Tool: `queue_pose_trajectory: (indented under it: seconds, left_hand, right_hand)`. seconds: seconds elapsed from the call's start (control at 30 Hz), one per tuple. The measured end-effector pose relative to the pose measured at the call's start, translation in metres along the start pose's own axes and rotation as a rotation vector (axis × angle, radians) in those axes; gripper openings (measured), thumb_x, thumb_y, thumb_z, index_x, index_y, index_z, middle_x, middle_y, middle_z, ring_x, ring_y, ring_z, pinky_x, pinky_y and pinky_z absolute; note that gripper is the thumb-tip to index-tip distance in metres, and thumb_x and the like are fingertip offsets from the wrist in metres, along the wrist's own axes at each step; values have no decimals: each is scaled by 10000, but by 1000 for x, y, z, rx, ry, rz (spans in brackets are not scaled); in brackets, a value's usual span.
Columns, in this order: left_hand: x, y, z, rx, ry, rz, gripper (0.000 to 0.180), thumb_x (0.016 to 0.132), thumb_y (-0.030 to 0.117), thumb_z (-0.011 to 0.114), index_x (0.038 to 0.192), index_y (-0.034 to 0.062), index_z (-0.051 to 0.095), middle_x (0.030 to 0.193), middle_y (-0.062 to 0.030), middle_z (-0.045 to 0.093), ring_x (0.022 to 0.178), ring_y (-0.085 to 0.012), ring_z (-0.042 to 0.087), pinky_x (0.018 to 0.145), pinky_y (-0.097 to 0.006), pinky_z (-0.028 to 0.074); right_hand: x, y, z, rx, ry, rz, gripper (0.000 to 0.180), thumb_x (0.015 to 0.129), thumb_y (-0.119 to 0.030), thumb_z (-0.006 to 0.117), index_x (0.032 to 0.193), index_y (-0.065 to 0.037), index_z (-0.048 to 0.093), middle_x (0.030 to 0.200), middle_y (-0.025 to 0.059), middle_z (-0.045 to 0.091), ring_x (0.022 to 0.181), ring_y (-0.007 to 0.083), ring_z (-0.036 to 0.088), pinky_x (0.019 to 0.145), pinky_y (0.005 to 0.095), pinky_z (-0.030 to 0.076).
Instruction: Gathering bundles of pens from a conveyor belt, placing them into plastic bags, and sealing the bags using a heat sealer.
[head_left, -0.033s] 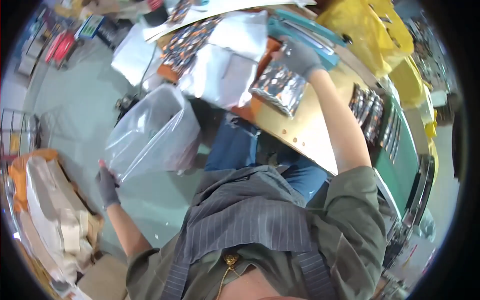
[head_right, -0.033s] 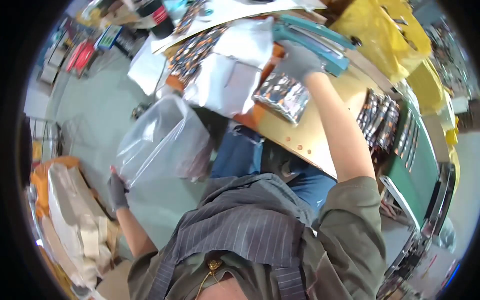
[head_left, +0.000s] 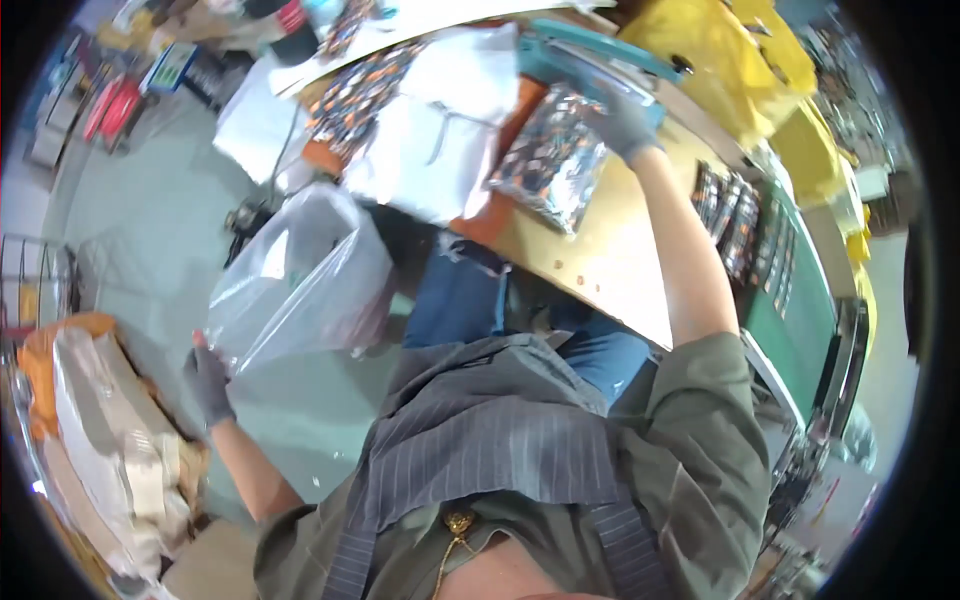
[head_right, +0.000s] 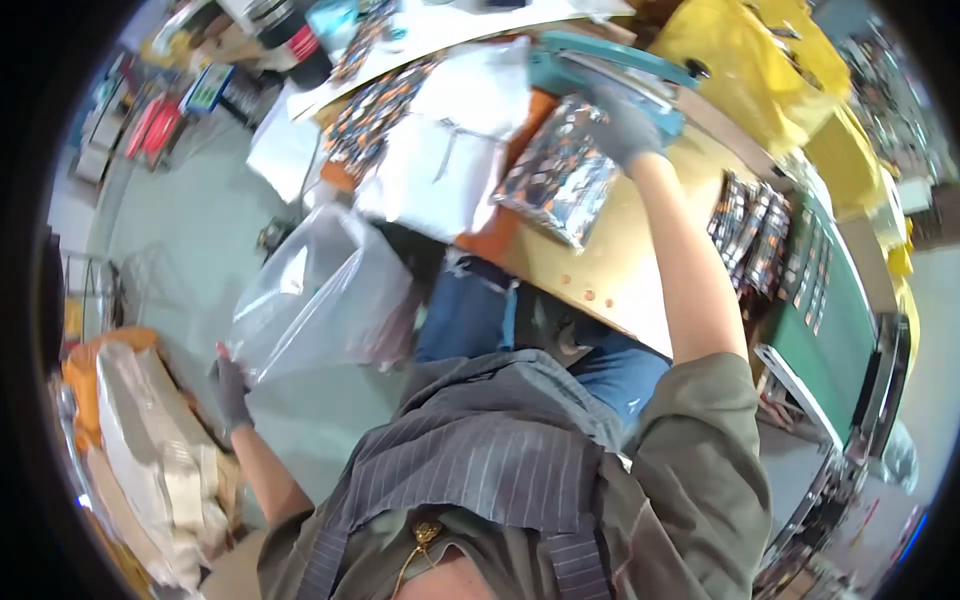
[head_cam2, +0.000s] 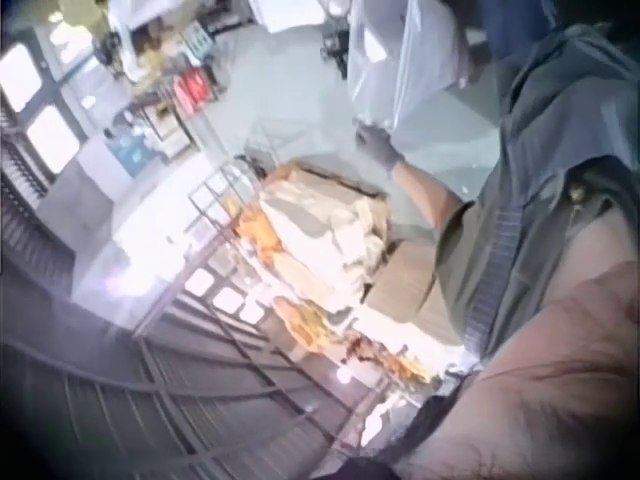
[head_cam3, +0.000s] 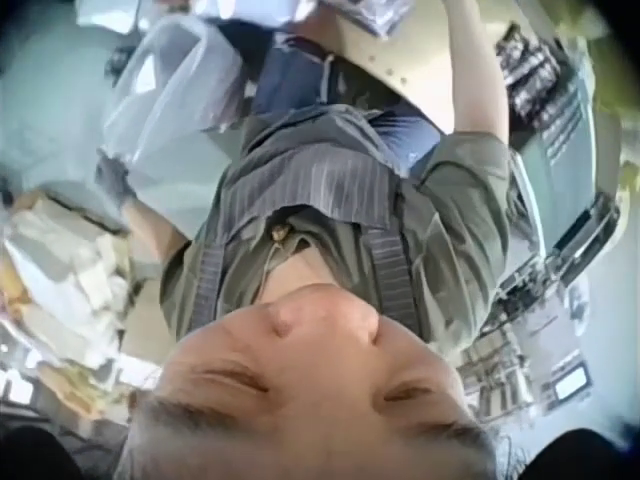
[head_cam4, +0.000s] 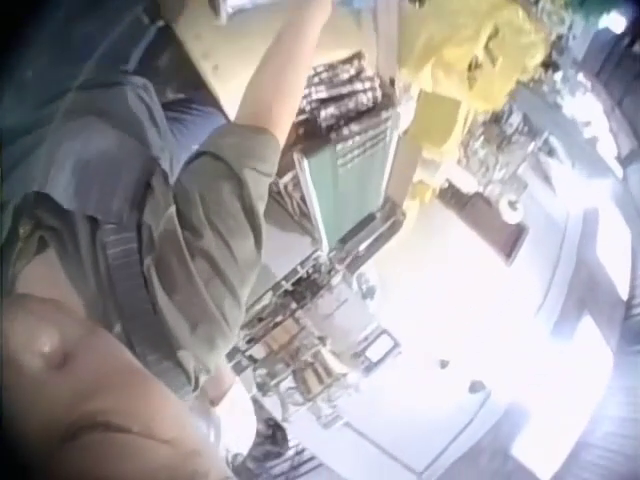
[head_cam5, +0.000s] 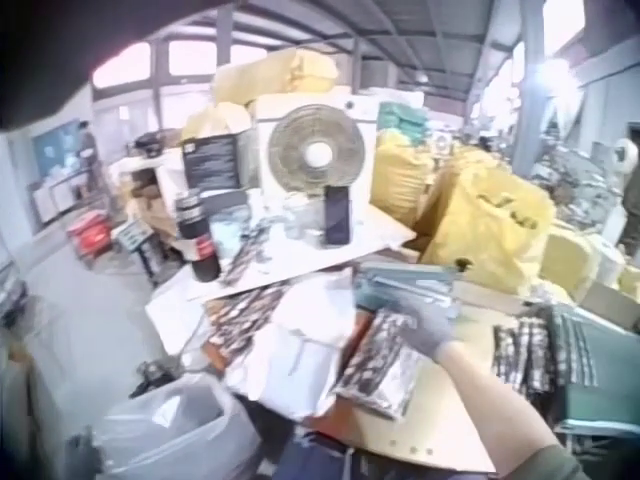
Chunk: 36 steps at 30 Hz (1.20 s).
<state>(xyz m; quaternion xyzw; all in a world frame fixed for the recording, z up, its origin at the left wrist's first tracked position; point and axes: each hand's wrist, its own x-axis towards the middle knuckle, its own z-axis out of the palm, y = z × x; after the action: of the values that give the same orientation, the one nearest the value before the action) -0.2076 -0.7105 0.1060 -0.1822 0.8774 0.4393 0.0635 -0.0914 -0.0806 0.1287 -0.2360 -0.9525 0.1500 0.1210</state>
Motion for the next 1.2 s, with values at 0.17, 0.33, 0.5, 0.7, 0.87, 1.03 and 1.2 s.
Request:
queue_pose_trajectory:
  seconds: [0.17,0.33,0.5,0.7,0.87,1.03,1.2]
  left_hand:
    - [-13,47,28,-42,284,543,321,930,236,540,1135,-10,536,994,-89,592,875,-143,538,791,-253,433]
    - [-131,184,198,-112,-443,933,286,886,156,554,1122,-6,547,1021,-86,588,944,-147,538,812,-280,435]
    - [-216,221,398,23,-900,1161,476,850,387,589,1147,20,535,1052,-200,594,926,-318,612,811,-378,463]
    - [-304,235,570,63,-911,1134,794,843,584,485,1273,-77,391,1164,-321,515,1067,-434,522,902,-449,424]
    - [-333,230,574,77,-897,1093,831,847,559,504,1293,-123,339,1165,-344,504,1063,-445,522,906,-440,417]
    - [-310,232,585,-63,-976,993,814,838,545,540,1283,-114,368,1121,-330,544,1064,-414,542,903,-409,417]
    - [-296,241,616,-103,-1405,686,514,879,426,534,1189,16,536,1080,-101,592,933,-192,556,825,-318,436]
  right_hand:
    - [-90,157,-30,-367,394,568,869,739,-556,629,1337,7,346,1334,291,371,1233,416,382,999,439,354]
    - [-180,253,-44,-226,350,1032,1069,666,-548,703,1425,-20,165,1361,293,325,1250,400,373,1020,428,343]
    - [-150,214,-58,17,72,1019,1043,636,-617,683,1370,0,273,1309,308,386,1183,418,442,970,436,377]
    - [-151,241,-65,-170,665,660,874,794,-559,575,1328,85,321,1269,297,406,1179,423,406,1003,437,329]
    - [-138,244,-20,78,249,947,839,844,-601,448,1330,73,332,1331,309,376,1258,428,347,1033,427,312]
    - [-135,249,-25,-43,566,945,777,843,-582,463,1241,83,409,1153,322,509,1083,440,504,894,462,424]
    - [-126,201,-57,244,357,817,401,754,-454,606,937,-104,671,1054,182,627,992,334,601,850,408,479]
